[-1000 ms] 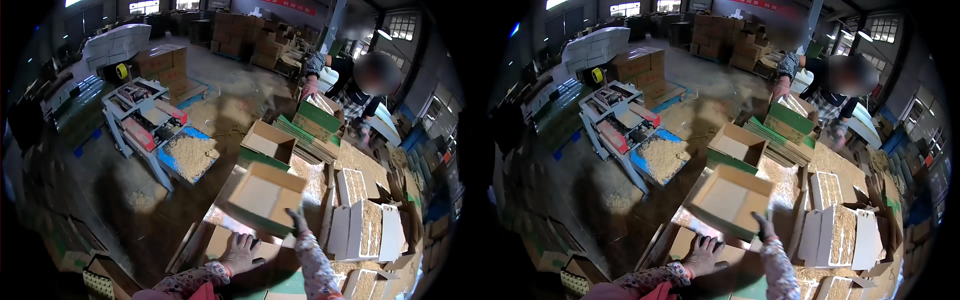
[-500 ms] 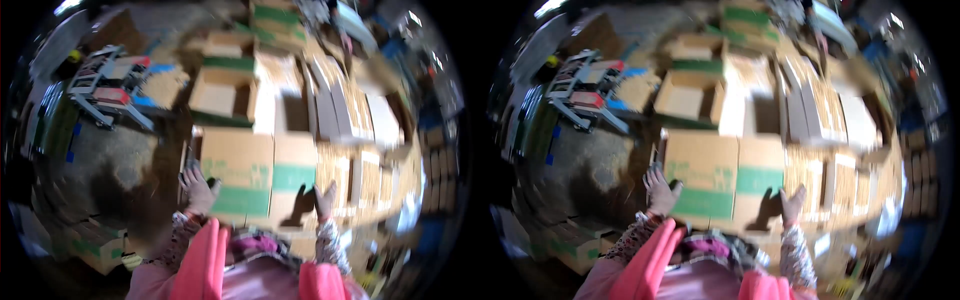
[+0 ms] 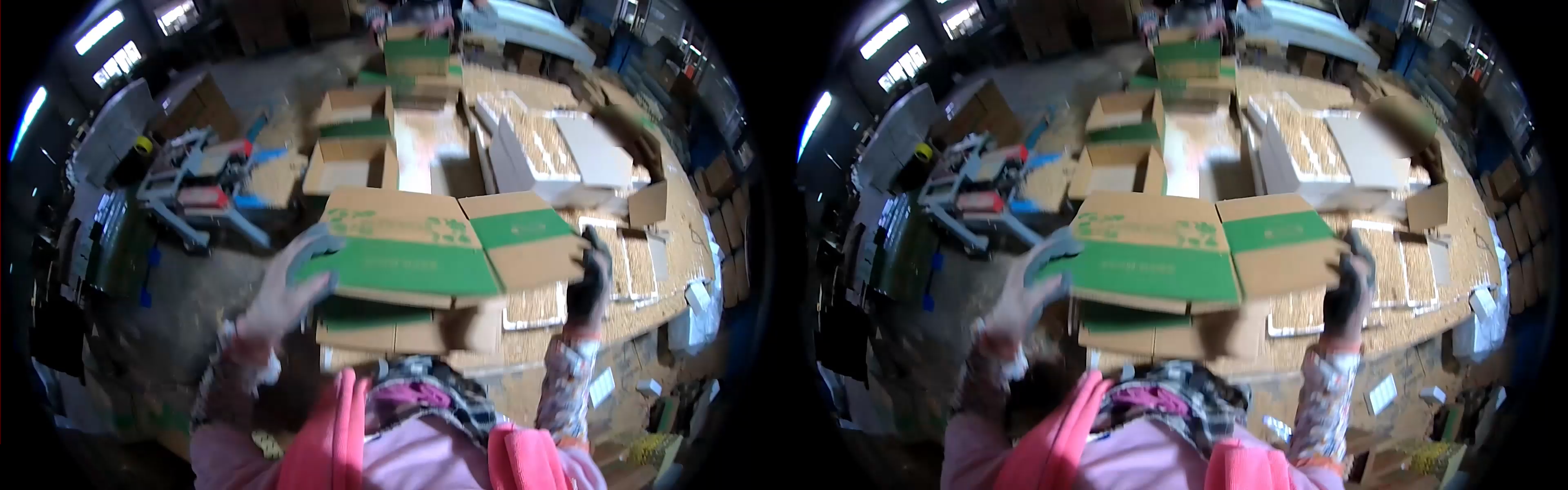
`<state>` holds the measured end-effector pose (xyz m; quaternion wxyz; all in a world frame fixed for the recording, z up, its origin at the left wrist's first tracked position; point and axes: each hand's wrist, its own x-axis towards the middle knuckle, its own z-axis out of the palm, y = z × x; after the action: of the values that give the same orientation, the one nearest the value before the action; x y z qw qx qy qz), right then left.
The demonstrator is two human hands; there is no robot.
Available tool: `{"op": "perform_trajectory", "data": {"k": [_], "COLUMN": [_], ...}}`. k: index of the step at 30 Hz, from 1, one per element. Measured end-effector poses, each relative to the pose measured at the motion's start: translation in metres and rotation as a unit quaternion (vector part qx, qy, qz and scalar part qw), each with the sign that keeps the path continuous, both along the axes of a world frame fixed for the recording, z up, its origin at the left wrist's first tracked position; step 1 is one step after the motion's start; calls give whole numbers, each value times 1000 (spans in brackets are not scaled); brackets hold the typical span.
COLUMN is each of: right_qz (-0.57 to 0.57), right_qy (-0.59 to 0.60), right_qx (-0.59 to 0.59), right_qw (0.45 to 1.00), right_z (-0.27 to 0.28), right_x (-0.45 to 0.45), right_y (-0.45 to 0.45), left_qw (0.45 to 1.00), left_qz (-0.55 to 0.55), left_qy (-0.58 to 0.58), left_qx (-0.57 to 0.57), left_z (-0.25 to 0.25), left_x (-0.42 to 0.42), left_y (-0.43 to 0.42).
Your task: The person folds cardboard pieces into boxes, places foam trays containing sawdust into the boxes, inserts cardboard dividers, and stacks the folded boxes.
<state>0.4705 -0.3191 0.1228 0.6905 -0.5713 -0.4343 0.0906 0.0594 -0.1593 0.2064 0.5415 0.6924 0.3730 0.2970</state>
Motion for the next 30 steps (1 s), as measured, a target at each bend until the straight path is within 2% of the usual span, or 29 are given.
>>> {"op": "perform_trajectory", "data": {"k": [1, 2, 3, 4, 5, 7, 8, 9, 10, 11, 12, 14, 15, 17, 19, 21, 23, 24, 25, 27, 29, 30], "right_qz": [124, 137, 148, 122, 184, 298, 299, 255, 211, 170, 117, 112, 92, -12, -5, -24, -43, -61, -31, -27, -17, -2], "right_qy": [262, 259, 261, 233, 260, 285, 287, 267, 24, -68, -157, 137, 87, 18, 182, 206, 168, 230, 241, 188, 183, 117], "right_qx": [97, 124, 143, 64, 80, -19, -92, -78, -110, -98, -85, -46, 8, 57, 76, 42, 34, 62, 77, 75, 80, 35], "right_qw": [952, 948, 943, 963, 945, 911, 905, 926, 971, 978, 977, 983, 992, 998, 980, 977, 984, 969, 967, 979, 980, 992], "right_z": [2, 0, 0, 10, 5, -13, -36, -60, -60, -55, -49, -6, -11, -23, -9, -30, -45, -40, -31, -32, -27, -16], "right_x": [1, 4, 8, 13, 22, 63, 86, 97, 99, 96, 92, 55, 49, 39, 18, 27, 27, 18, 9, 13, 2, -4], "right_y": [-2, -9, -15, -19, -15, 3, 21, 41, 53, 62, 73, 77, 79, 90, 102, 109, 103, 102, 97, 96, 100, 101], "left_qw": [994, 979, 959, 954, 948, 926, 964, 988, 997, 998, 999, 984, 955, 914, 909, 917, 888, 889, 886, 883, 911, 928], "left_qz": [5, -16, 13, 2, -2, 24, 28, 35, 20, 3, 13, 80, 79, 138, 144, 164, 157, 153, 166, 180, 76, 21], "left_qy": [-104, -203, -283, -300, -319, -349, -234, -118, -36, 51, 41, -143, -263, -357, -357, -317, -363, -368, -383, -397, -268, -242], "left_qx": [-42, 16, 23, 3, -23, -141, -119, -96, -71, -45, -29, -67, -114, -138, -159, -178, -234, -227, -199, -176, -304, -282], "left_z": [-4, -23, -24, -33, -52, -79, -102, -112, -95, -79, -76, -89, -86, -73, -62, -60, -79, -74, -68, -57, -41, -32], "left_x": [1, -7, -6, -12, -18, -15, -12, -10, 3, 19, 26, 32, 35, 48, 60, 70, 70, 73, 75, 70, 56, 46], "left_y": [-8, -6, -13, -2, 13, 48, 79, 102, 103, 104, 109, 115, 117, 108, 106, 104, 112, 109, 104, 105, 118, 127]}}
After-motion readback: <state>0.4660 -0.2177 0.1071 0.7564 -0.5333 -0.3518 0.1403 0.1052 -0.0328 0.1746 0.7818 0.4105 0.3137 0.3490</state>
